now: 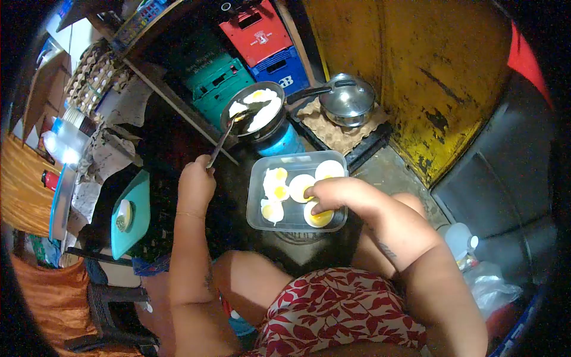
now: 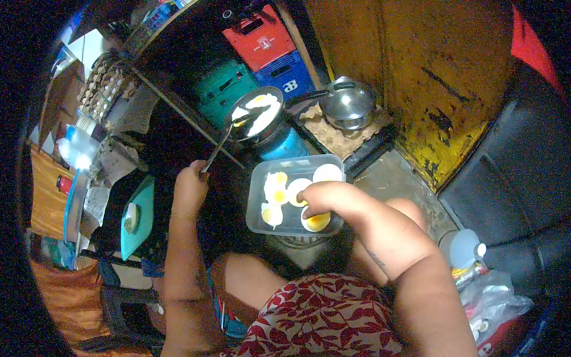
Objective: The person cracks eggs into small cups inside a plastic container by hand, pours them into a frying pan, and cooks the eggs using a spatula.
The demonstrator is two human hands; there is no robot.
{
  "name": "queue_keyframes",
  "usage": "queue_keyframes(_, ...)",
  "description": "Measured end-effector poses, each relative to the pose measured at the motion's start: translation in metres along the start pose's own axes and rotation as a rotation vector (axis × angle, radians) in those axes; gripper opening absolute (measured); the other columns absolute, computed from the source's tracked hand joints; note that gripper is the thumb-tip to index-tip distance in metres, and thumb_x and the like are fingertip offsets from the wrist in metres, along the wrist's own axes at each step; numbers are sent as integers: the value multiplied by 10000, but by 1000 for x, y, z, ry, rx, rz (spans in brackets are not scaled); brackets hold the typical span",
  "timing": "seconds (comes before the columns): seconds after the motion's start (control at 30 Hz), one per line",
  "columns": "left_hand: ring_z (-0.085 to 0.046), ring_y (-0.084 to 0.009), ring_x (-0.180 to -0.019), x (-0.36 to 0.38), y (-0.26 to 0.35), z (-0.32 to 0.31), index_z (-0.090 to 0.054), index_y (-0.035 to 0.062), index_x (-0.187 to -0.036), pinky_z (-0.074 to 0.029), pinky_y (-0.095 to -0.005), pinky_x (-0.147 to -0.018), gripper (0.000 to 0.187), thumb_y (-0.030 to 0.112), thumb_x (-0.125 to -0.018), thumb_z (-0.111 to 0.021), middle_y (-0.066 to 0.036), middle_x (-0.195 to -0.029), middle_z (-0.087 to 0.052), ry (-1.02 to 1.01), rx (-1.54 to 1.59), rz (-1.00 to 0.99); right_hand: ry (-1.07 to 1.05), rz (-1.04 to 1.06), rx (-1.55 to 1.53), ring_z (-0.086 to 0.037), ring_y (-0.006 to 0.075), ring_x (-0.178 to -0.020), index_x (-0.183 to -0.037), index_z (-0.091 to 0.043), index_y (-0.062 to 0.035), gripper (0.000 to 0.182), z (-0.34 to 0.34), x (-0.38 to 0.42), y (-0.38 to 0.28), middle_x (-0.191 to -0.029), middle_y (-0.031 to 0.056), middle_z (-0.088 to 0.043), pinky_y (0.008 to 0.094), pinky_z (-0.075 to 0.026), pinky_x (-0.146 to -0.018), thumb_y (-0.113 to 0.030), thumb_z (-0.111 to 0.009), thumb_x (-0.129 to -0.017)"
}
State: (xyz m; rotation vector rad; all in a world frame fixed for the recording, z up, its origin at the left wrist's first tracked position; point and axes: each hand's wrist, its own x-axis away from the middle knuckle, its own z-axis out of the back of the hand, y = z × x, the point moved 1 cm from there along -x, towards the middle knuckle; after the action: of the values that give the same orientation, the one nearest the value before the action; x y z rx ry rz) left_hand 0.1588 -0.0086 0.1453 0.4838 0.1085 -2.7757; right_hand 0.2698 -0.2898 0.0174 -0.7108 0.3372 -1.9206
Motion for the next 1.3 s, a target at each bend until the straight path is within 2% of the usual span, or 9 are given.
queue_keyframes(0.17,-634,-419,-920,12,5,23,-667,57,-1092,-510,-482,-816,270,41,-824,-638,-235,-954,-671,45,24,33,-14,-5,7,-618,361,-1081,-1319,-559,-108,599,-3,-5,2,-1157,182,-659,414,-480,-928,-365,-720,-802)
queue_keyframes(0.23,-635,-402,-865,15,1,28,-660,66,-1087,-520,-470,-765,261,82,-826,-659,-224,-930,-649,30,-55,-9,-17,-8,8,-618,362,-1082,-1318,-560,-110,598,-4,-6,2,-1159,181,-657,421,-481,-928,-369,-719,-804)
queue_keyframes(0.4,-634,-403,-864,22,4,42,-660,66,-1085,-519,-470,-760,262,88,-825,-657,-221,-930,-650,-45,-120,-10,-23,-1,13,-618,362,-1081,-1319,-560,-115,599,-6,-9,2,-1162,179,-656,430,-480,-931,-371,-720,-802)
queue_keyframes(0.57,-632,-409,-865,17,-3,20,-660,62,-1076,-515,-475,-762,245,91,-834,-644,-229,-918,-650,-7,-94,-5,-40,-13,26,-618,362,-1081,-1320,-559,-119,601,-7,-11,-3,-1164,179,-655,432,-478,-934,-375,-721,-801)
queue_keyframes(0.67,-632,-406,-931,11,-3,12,-649,57,-1114,-508,-487,-821,285,92,-831,-657,-236,-975,-665,-4,-61,72,-24,-28,15,-624,352,-1089,-1277,-591,-106,576,-6,-11,-2,-1172,162,-660,437,-492,-910,-354,-756,-784)
queue_keyframes(0.73,-631,-415,-866,16,0,18,-658,55,-1067,-510,-481,-760,236,93,-835,-646,-246,-913,-648,58,-35,82,-12,1,-12,-622,352,-1093,-1274,-595,-109,575,-7,-9,0,-1168,163,-662,437,-491,-914,-353,-760,-781)
queue_keyframes(0.9,-632,-417,-854,25,2,42,-663,50,-1057,-511,-483,-754,232,88,-828,-650,-248,-888,-650,4,-39,43,-18,8,13,-626,358,-1068,-1294,-576,-94,578,-4,-3,0,-1148,185,-660,432,-486,-915,-364,-719,-803)
queue_keyframes(1.07,-632,-418,-855,15,1,25,-657,52,-1072,-515,-480,-762,244,92,-832,-648,-246,-891,-651,-47,-88,31,-3,16,18,-626,362,-1064,-1296,-574,-93,580,-6,-7,3,-1146,186,-661,433,-486,-914,-366,-718,-805)
queue_keyframes(1.3,-629,-418,-848,18,1,23,-658,55,-1063,-513,-483,-759,232,90,-834,-646,-249,-884,-650,58,-20,69,-36,-19,-45,-623,355,-1086,-1304,-574,-105,598,2,5,-4,-1170,170,-659,428,-487,-926,-371,-733,-793)
